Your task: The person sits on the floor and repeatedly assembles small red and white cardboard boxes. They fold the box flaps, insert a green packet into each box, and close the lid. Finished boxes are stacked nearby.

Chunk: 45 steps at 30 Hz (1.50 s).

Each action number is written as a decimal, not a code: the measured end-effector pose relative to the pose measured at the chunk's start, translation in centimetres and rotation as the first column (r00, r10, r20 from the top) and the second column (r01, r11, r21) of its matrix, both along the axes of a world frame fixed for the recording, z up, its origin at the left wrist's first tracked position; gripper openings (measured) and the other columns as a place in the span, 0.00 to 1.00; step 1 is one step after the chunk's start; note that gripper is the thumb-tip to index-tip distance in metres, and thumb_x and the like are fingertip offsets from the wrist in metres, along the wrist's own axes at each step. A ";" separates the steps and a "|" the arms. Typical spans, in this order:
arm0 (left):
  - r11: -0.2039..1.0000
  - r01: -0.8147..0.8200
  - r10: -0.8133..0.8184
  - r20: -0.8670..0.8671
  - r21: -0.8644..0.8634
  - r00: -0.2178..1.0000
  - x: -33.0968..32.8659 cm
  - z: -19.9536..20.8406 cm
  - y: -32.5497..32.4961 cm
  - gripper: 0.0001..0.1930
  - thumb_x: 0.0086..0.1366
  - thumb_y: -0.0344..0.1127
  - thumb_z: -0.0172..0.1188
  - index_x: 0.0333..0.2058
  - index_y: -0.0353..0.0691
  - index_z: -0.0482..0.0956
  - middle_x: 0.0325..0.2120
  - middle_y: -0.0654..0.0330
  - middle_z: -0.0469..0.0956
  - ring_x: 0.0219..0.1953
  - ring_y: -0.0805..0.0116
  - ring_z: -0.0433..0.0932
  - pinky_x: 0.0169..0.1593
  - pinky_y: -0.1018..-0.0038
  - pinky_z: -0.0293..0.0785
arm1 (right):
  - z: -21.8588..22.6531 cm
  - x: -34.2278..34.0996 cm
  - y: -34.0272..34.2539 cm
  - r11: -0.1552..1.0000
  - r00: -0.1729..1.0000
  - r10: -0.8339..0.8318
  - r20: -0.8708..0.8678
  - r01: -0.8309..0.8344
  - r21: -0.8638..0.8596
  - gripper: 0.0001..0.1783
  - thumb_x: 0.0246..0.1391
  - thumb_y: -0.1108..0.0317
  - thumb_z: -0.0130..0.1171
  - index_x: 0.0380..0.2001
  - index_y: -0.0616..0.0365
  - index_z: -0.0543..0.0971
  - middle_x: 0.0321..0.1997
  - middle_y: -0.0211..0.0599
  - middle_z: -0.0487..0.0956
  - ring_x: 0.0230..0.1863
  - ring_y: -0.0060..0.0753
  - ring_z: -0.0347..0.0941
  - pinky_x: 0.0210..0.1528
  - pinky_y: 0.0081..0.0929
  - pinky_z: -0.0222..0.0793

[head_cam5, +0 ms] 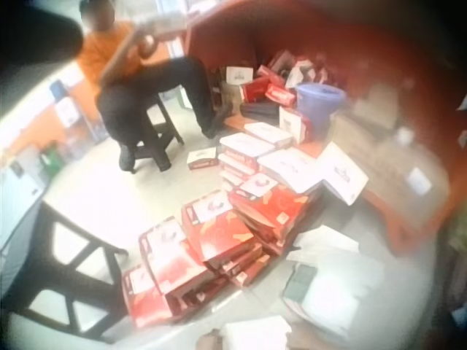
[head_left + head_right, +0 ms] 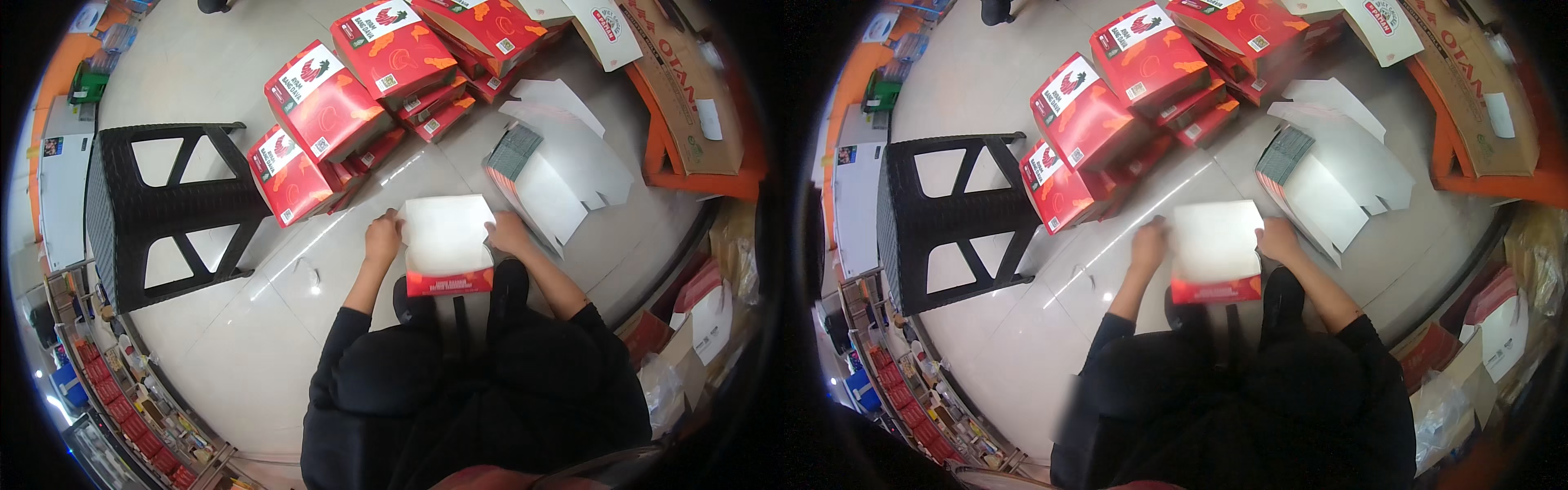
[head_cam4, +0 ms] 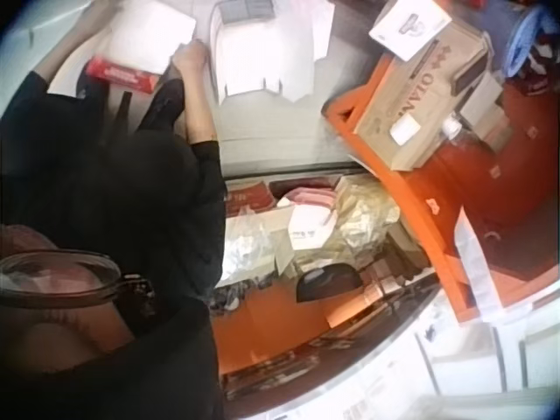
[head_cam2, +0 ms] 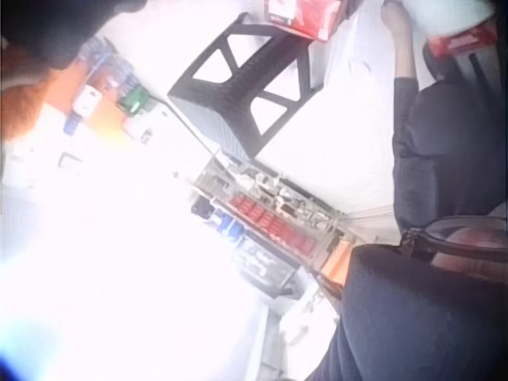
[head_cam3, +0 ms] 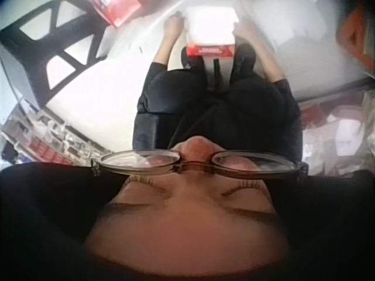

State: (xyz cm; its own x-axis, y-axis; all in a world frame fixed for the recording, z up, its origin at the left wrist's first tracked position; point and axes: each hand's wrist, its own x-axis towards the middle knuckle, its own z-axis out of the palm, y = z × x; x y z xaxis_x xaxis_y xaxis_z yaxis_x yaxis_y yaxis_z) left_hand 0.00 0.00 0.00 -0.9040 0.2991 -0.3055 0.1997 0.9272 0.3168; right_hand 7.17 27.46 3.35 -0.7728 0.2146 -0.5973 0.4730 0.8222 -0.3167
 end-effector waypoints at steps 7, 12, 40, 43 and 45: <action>0.862 -0.002 0.239 -0.401 0.508 0.884 2.5 5.8 -4.2 0.09 0.54 0.22 0.58 0.35 0.34 0.73 0.34 0.54 0.80 0.34 0.57 0.81 0.36 0.70 0.77 | 2.9 0.7 -1.6 0.991 0.579 0.027 -0.815 -0.121 -0.053 0.21 0.40 0.78 0.55 0.43 0.53 0.78 0.40 0.38 0.77 0.40 0.39 0.72 0.40 0.31 0.70; 0.676 -0.330 0.410 0.036 0.659 0.911 6.3 2.4 -2.5 0.09 0.57 0.21 0.54 0.36 0.31 0.67 0.34 0.49 0.79 0.36 0.65 0.81 0.39 0.75 0.76 | -1.0 2.3 -3.6 0.944 0.689 -0.170 -0.705 -0.092 -0.318 0.23 0.38 0.82 0.54 0.43 0.57 0.78 0.36 0.42 0.76 0.38 0.44 0.73 0.40 0.32 0.70; 0.637 -0.490 0.040 0.610 0.594 0.791 2.4 5.2 -3.8 0.30 0.53 0.34 0.65 0.54 0.34 0.67 0.45 0.55 0.74 0.49 0.66 0.70 0.54 0.69 0.65 | 0.3 -0.1 -1.2 0.477 0.946 -0.323 -0.025 0.140 -0.868 0.40 0.41 0.68 0.68 0.58 0.57 0.60 0.55 0.43 0.69 0.52 0.34 0.68 0.52 0.30 0.66; 0.571 -0.546 0.050 0.638 0.613 0.768 2.3 3.4 -3.8 0.34 0.51 0.32 0.66 0.56 0.36 0.62 0.47 0.55 0.72 0.51 0.66 0.68 0.54 0.68 0.65 | -1.0 0.5 -1.6 0.531 0.903 -0.425 -0.065 0.191 -0.826 0.40 0.38 0.68 0.69 0.55 0.58 0.62 0.53 0.44 0.70 0.50 0.35 0.70 0.50 0.30 0.68; 0.527 -0.603 0.039 0.693 0.598 0.720 2.1 2.5 -3.5 0.36 0.51 0.32 0.66 0.57 0.37 0.60 0.49 0.55 0.69 0.53 0.65 0.66 0.53 0.67 0.66 | -2.9 1.0 -2.0 0.567 0.898 -0.432 -0.089 0.193 -0.801 0.40 0.38 0.67 0.70 0.55 0.58 0.62 0.51 0.43 0.71 0.49 0.34 0.70 0.49 0.32 0.68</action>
